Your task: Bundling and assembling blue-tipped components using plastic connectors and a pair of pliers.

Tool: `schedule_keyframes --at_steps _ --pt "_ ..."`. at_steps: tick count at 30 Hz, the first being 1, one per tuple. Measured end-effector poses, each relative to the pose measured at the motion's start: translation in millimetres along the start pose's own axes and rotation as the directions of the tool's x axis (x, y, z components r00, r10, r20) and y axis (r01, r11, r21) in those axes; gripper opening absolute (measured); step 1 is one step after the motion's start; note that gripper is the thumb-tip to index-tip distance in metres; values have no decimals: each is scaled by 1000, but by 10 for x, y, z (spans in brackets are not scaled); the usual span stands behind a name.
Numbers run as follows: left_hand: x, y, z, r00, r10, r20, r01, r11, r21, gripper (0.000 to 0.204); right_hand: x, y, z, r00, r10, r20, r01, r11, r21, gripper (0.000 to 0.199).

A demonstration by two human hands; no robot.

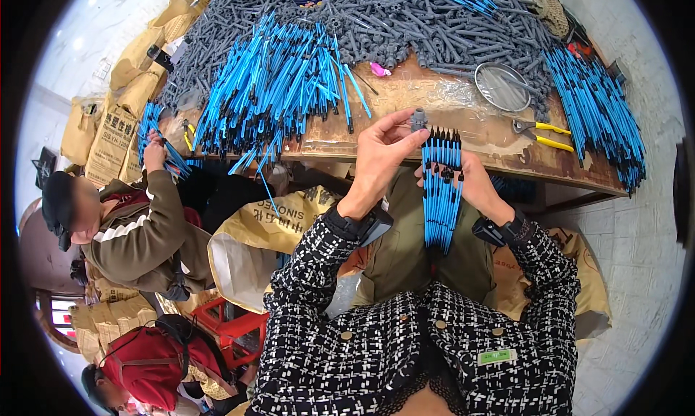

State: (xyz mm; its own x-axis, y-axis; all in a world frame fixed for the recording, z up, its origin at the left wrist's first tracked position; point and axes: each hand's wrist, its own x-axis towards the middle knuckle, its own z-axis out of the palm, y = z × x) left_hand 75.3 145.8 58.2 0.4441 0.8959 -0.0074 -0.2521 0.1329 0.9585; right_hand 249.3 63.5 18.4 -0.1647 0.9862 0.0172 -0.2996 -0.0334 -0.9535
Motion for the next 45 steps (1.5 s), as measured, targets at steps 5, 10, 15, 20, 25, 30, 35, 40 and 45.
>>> schedule_keyframes --at_steps 5,10,15,20,25,30,35,40,45 --pt "27 -22 7 1000 24 13 -24 1000 9 43 -11 -49 -10 999 35 16 -35 999 -6 24" --pt "39 0 2 999 48 26 -48 999 14 43 16 -111 27 997 75 -10 -76 996 -47 14" --pt "51 26 15 996 71 48 -73 996 47 41 16 -107 17 993 116 -34 -117 993 -17 15" --pt "62 -23 -6 998 53 18 -54 997 63 41 18 -82 17 993 111 -31 -112 993 -31 24" --pt "36 2 9 999 31 -7 -31 998 55 40 -88 61 128 973 -79 -217 51 990 -130 27" --pt "38 -6 28 997 82 -3 -81 990 111 39 -140 25 108 956 -110 -272 10 939 -345 30" --pt "3 9 39 994 105 -23 -91 938 335 39 -140 65 94 953 -140 -269 28 924 -382 29" --pt "-50 57 71 996 81 40 -90 949 302 37 -170 -5 95 956 -163 -246 50 911 -408 29" --pt "-71 77 49 995 48 85 -67 970 236 37 -202 -59 110 950 -203 -235 62 865 -499 27"
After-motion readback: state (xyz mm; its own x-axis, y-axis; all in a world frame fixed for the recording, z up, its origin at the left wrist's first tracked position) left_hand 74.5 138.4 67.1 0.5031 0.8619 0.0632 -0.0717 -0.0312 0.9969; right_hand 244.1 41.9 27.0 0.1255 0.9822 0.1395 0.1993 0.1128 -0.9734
